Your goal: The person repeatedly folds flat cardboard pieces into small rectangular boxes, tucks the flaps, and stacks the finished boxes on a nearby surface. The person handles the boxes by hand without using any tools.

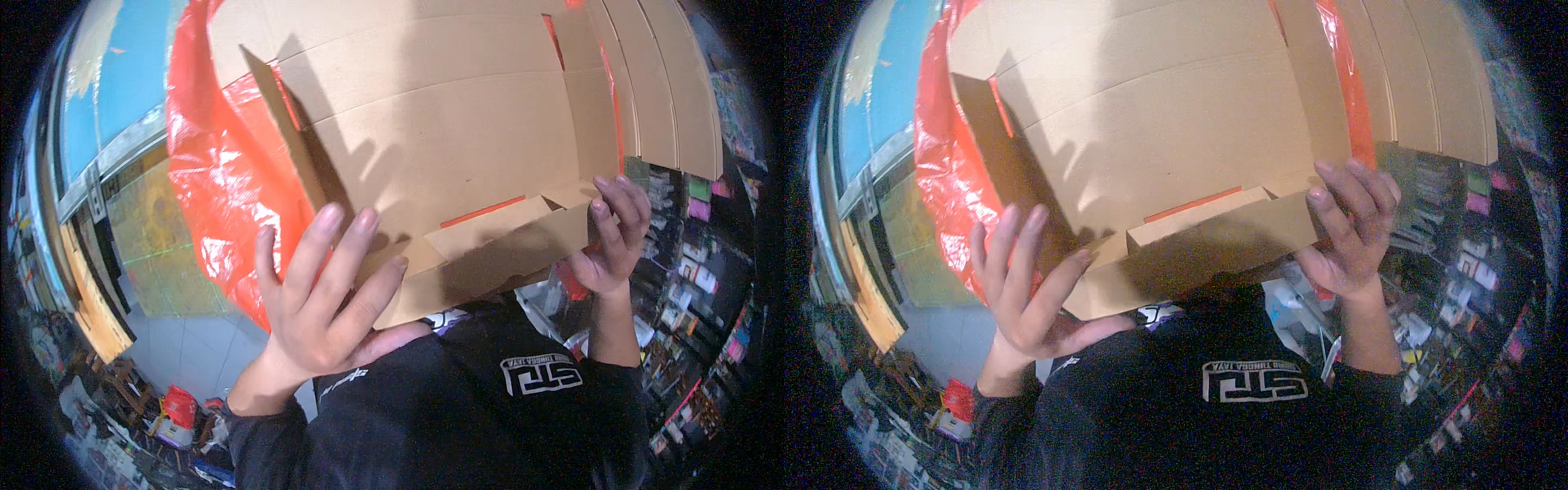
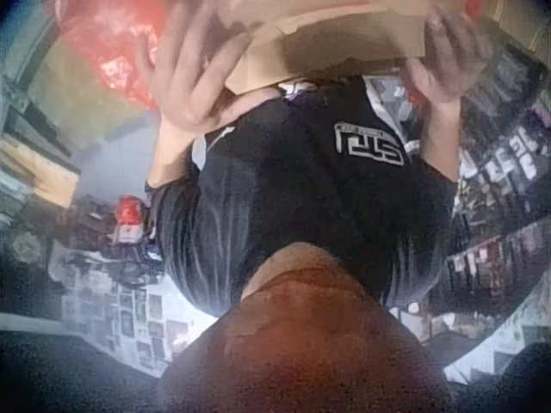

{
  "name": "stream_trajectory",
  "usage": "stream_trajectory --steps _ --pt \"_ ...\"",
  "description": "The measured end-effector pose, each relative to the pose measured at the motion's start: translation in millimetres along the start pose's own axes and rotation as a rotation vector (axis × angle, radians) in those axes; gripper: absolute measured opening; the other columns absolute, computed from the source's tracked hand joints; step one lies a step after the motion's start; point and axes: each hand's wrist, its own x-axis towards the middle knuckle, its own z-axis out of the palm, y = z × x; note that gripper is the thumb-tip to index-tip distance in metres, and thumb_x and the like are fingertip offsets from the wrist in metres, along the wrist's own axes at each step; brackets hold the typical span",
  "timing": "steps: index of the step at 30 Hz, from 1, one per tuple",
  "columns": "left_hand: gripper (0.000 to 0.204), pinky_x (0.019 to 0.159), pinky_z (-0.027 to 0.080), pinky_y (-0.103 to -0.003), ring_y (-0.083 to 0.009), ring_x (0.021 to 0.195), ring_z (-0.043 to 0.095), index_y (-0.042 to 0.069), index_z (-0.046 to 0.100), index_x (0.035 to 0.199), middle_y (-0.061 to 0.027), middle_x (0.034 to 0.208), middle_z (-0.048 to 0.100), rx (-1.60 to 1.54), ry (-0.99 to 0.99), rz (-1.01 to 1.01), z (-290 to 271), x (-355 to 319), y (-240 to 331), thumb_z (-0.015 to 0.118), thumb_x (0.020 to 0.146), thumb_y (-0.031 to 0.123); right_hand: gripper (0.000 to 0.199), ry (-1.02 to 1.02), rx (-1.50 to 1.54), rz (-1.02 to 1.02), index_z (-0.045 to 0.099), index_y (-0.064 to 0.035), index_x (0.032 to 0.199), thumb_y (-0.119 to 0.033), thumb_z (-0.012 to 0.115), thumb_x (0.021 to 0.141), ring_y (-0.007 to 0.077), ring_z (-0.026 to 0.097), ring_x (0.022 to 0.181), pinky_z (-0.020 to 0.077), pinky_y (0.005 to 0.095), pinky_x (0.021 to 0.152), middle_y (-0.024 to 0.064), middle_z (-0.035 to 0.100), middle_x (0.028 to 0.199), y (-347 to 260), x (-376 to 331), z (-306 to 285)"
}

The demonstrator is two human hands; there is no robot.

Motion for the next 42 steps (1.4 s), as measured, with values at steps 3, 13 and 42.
stream_trajectory --steps 3,13,42 --pt "0.049 0.107 0.018 -0.057 -0.0292 0.121 0.048 0.015 0.067 0.108 -0.011 0.126 0.056 0.133 -0.016 0.015 2 -4 5 0.052 0.085 0.056 0.057 -0.103 -0.037 0.018 0.054 -0.0146 0.122 -0.038 0.07 0.073 0.0334 0.052 0.107 0.0373 0.0458 0.089 0.0115 0.058 0.121 -1 6 -12" --pt "0.073 0.108 0.024 -0.055 -0.0493 0.13 0.031 0.004 0.052 0.108 -0.0381 0.137 0.029 -0.162 0.006 -0.054 9 -6 -21 0.082 0.059 0.049 0.061 -0.017 -0.089 0.012 0.053 -0.0138 0.125 -0.048 0.068 0.076 0.0346 0.055 0.106 0.0391 0.047 0.089 0.0131 0.059 0.118 -2 4 0" --pt "0.063 0.108 0.021 -0.052 -0.0443 0.129 0.038 0.006 0.068 0.093 -0.0299 0.133 0.045 -0.272 -0.143 0.032 -8 19 -25 0.068 0.066 0.064 0.05 0.08 0.003 0.14 0.037 -0.0307 0.137 -0.038 0.05 0.09 0.0408 0.043 0.123 0.0204 0.0561 0.103 0.0191 0.044 0.137 -48 4 30"
